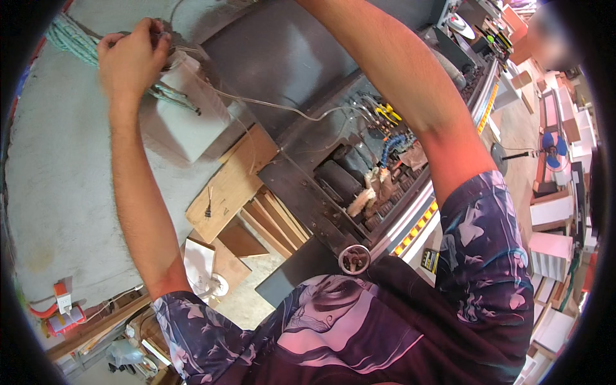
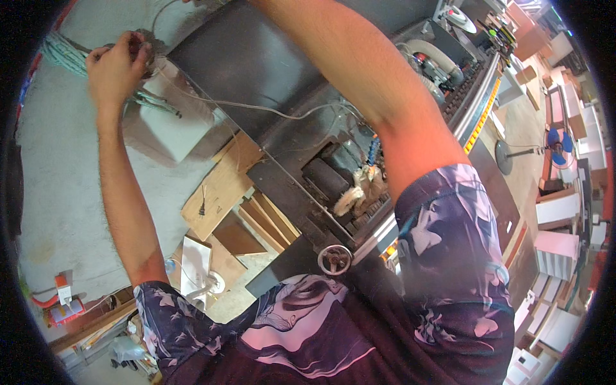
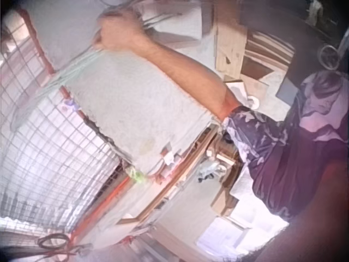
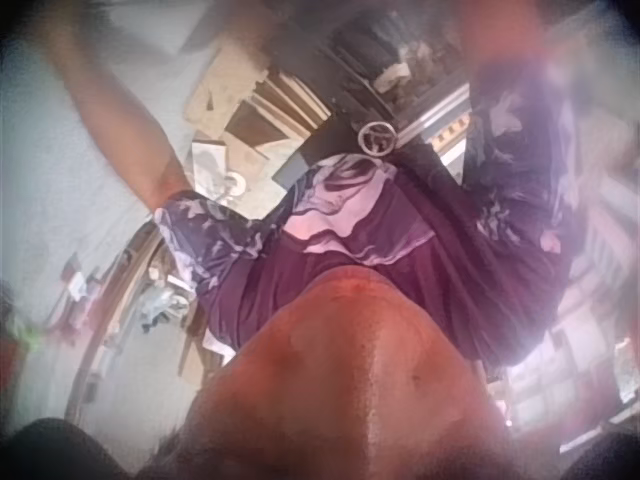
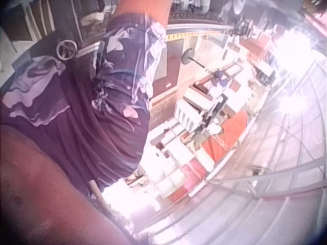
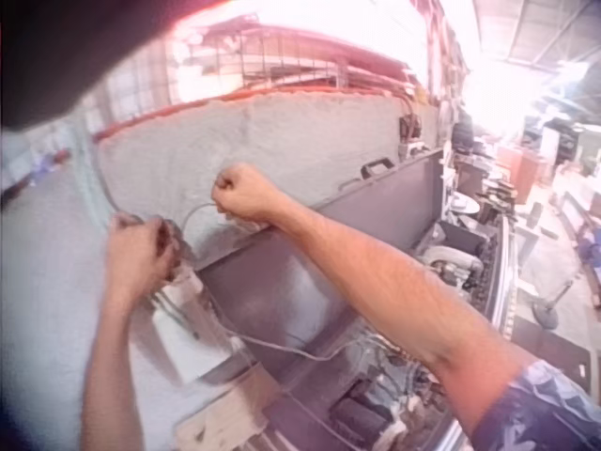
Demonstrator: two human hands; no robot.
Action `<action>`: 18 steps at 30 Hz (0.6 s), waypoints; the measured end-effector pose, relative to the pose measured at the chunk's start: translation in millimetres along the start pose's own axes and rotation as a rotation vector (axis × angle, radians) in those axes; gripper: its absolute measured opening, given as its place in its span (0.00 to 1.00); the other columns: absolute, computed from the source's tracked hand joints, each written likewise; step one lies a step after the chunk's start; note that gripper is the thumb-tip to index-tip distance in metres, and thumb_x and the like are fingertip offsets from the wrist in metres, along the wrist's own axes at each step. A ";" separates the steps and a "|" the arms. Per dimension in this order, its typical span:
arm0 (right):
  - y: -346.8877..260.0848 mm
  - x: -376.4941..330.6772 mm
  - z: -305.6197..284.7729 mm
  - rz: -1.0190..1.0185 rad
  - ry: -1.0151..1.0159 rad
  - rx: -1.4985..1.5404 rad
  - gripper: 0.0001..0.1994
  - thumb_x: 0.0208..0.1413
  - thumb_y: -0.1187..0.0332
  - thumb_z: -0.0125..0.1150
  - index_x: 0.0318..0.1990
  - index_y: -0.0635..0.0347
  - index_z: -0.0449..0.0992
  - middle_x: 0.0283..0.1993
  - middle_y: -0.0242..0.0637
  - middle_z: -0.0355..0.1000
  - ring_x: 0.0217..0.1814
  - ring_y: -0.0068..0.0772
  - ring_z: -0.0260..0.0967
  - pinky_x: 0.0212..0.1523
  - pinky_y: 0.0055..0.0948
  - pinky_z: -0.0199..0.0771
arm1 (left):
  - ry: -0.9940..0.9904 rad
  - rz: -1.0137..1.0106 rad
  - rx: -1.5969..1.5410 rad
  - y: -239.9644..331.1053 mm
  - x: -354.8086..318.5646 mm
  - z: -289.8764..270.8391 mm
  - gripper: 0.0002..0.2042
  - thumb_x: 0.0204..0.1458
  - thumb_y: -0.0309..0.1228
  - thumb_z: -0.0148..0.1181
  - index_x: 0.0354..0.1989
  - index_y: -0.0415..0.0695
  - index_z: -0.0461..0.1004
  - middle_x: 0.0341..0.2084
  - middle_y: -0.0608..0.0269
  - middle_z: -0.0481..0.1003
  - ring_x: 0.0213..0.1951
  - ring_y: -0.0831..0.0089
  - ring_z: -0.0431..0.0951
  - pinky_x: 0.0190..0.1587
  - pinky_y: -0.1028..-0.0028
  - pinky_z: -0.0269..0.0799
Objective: The person assembles a mechanical device on a workbench. They connect a clear tube to a white container, secure it with a red cap, and then use pliers to tighten fittings on a blue braided hose attached to the machine.
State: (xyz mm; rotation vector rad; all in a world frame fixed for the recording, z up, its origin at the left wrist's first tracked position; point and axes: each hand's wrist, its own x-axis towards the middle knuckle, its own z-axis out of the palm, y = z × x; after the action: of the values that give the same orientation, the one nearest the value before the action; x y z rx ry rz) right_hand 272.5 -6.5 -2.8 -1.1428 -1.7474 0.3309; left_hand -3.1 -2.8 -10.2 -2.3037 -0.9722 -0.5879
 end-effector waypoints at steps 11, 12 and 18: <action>5.4 -1.8 -1.8 -0.003 0.002 0.021 0.10 0.56 0.66 0.59 0.33 0.64 0.82 0.26 0.39 0.80 0.25 0.30 0.78 0.30 0.34 0.79 | 0.019 0.012 0.009 6.5 1.8 -0.9 0.13 0.61 0.44 0.62 0.49 0.54 0.81 0.32 0.62 0.86 0.39 0.60 0.84 0.63 0.59 0.61; 6.1 0.1 -2.5 0.001 0.005 0.002 0.10 0.56 0.66 0.59 0.33 0.64 0.82 0.26 0.39 0.80 0.25 0.30 0.78 0.30 0.34 0.79 | 0.028 0.016 0.014 5.8 3.4 1.1 0.14 0.60 0.45 0.62 0.49 0.54 0.81 0.32 0.63 0.86 0.39 0.60 0.84 0.63 0.59 0.61; 12.1 7.4 2.1 -0.002 -0.031 0.036 0.10 0.55 0.66 0.60 0.33 0.64 0.83 0.27 0.39 0.81 0.26 0.29 0.78 0.31 0.34 0.79 | -0.106 0.003 0.208 -11.0 6.6 13.7 0.23 0.65 0.57 0.52 0.60 0.58 0.77 0.43 0.61 0.86 0.52 0.57 0.84 0.67 0.52 0.60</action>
State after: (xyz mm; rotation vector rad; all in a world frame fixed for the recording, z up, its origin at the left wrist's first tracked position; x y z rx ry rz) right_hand 276.8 6.3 -7.4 -1.1150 -1.7625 0.3789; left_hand -4.8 15.7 -13.0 -2.1679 -1.0278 -0.3482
